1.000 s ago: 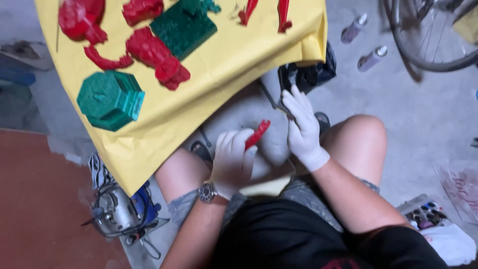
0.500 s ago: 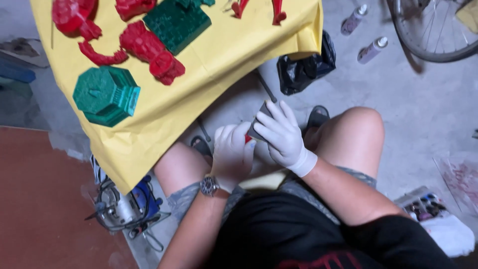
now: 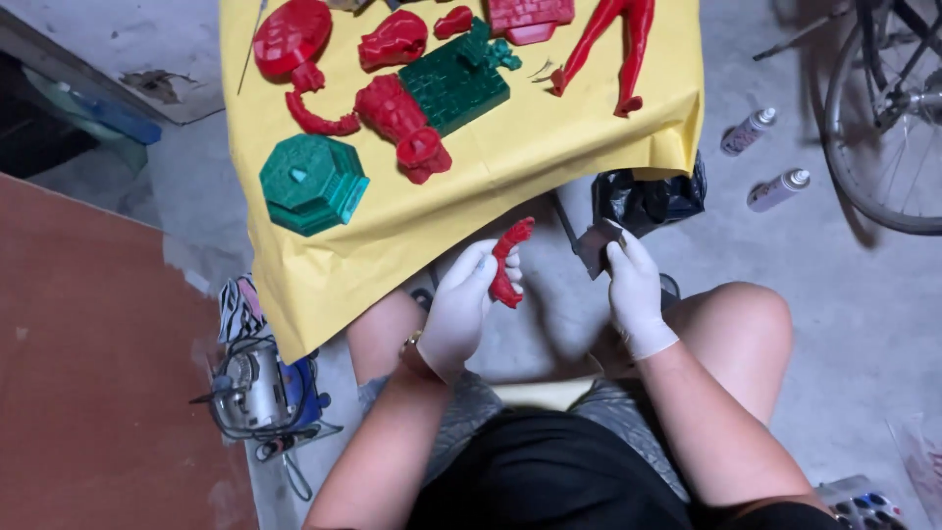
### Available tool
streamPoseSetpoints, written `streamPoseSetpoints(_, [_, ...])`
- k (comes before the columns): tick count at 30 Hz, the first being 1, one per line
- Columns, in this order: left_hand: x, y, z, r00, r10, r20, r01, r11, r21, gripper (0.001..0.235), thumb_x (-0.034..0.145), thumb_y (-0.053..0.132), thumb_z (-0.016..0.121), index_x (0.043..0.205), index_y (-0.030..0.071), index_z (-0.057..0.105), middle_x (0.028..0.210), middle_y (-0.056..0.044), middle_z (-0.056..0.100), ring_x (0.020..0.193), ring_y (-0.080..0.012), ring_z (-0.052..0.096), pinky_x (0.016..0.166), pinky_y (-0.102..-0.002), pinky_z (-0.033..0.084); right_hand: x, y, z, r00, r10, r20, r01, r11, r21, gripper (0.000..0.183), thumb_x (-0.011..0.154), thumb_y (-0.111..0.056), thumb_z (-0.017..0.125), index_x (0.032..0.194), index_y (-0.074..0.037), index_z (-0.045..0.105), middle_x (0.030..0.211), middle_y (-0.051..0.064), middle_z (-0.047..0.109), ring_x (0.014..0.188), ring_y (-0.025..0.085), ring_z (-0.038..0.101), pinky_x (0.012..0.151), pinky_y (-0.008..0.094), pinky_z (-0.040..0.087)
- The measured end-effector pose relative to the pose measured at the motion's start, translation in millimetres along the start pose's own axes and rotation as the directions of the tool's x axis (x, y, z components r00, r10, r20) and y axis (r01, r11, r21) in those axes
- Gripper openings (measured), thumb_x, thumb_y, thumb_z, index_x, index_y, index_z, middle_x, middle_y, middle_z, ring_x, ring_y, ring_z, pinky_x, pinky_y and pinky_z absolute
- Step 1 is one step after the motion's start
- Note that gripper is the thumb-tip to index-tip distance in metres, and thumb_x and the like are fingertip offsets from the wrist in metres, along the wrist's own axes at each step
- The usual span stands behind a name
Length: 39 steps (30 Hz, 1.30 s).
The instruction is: Sanding and smoothing 3D printed plastic parts using sandpaper and a sanding block to remove surface imperfections.
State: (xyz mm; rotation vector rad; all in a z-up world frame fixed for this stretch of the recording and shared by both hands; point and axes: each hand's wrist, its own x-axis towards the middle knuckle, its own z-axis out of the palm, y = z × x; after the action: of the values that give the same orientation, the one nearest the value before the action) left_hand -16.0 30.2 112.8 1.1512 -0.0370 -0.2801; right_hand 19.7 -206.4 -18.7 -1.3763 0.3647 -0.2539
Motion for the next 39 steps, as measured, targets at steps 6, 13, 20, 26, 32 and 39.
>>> streamPoseSetpoints(6, [3.7, -12.6, -1.9, 0.999, 0.017, -0.043, -0.02, 0.996, -0.087, 0.033, 0.11, 0.015, 0.045, 0.134, -0.006, 0.053, 0.106, -0.014, 0.059, 0.098, -0.0196, 0.059, 0.094, -0.039, 0.056, -0.9, -8.5, -2.0, 0.997, -0.054, 0.06, 0.059, 0.994, -0.091, 0.03, 0.105, -0.006, 0.056, 0.134, -0.006, 0.064, 0.134, 0.017, 0.065, 0.126, 0.027, 0.06, 0.107, 0.041, 0.051])
streamPoseSetpoints(13, [-5.4, 78.5, -24.8, 0.798, 0.581, 0.158, -0.526, 0.546, 0.652, 0.033, 0.09, 0.015, 0.076, 0.121, 0.006, 0.07, 0.115, -0.012, 0.068, 0.113, -0.0304, 0.065, 0.105, -0.042, 0.048, 4.2, 4.9, -1.9, 0.998, 0.042, 0.046, -0.05, 0.979, 0.199, 0.034, 0.102, -0.004, 0.059, 0.136, -0.001, 0.06, 0.128, 0.016, 0.06, 0.12, 0.023, 0.058, 0.111, 0.045, 0.047])
streamPoseSetpoints(20, [1.6, 130.3, -54.8, 0.788, 0.616, -0.001, -0.592, 0.758, 0.274, 0.032, 0.107, 0.014, 0.054, 0.133, -0.003, 0.058, 0.126, -0.017, 0.063, 0.118, -0.0253, 0.062, 0.104, -0.044, 0.052, 22.6, 36.1, -9.8, 0.979, 0.162, 0.127, -0.19, 0.948, 0.256, 0.027, 0.105, -0.003, 0.057, 0.132, 0.002, 0.06, 0.119, 0.017, 0.064, 0.113, 0.025, 0.063, 0.105, 0.048, 0.05])
streamPoseSetpoints(26, [4.9, 115.8, -59.8, 0.861, 0.506, -0.054, -0.508, 0.858, -0.072, 0.039, 0.108, 0.019, 0.051, 0.138, -0.006, 0.052, 0.128, -0.024, 0.063, 0.118, -0.0343, 0.066, 0.101, -0.051, 0.054, 23.3, 51.6, -16.7, 0.974, 0.184, 0.135, -0.211, 0.95, 0.231, 0.024, 0.106, -0.002, 0.056, 0.129, 0.004, 0.06, 0.117, 0.016, 0.061, 0.109, 0.024, 0.061, 0.101, 0.048, 0.05])
streamPoseSetpoints(32, [10.6, 111.6, -62.7, 0.863, 0.5, -0.071, -0.504, 0.86, -0.081, 0.039, 0.107, 0.018, 0.053, 0.137, -0.006, 0.052, 0.129, -0.024, 0.063, 0.117, -0.0343, 0.067, 0.098, -0.049, 0.057, 14.8, 32.8, -11.0, 0.971, 0.207, 0.122, -0.23, 0.947, 0.223, 0.024, 0.106, -0.002, 0.057, 0.129, 0.002, 0.06, 0.115, 0.013, 0.061, 0.11, 0.023, 0.062, 0.1, 0.048, 0.051])
streamPoseSetpoints(39, [21.3, 158.9, -77.1, 0.785, 0.618, -0.03, -0.577, 0.749, 0.327, 0.03, 0.106, 0.014, 0.057, 0.131, -0.002, 0.056, 0.107, -0.018, 0.063, 0.081, -0.0207, 0.066, 0.063, -0.029, 0.057, 18.0, 31.7, -7.3, 0.96, 0.238, 0.148, -0.263, 0.949, 0.176, 0.028, 0.105, -0.003, 0.057, 0.132, 0.004, 0.06, 0.122, 0.018, 0.061, 0.117, 0.031, 0.063, 0.102, 0.052, 0.049])
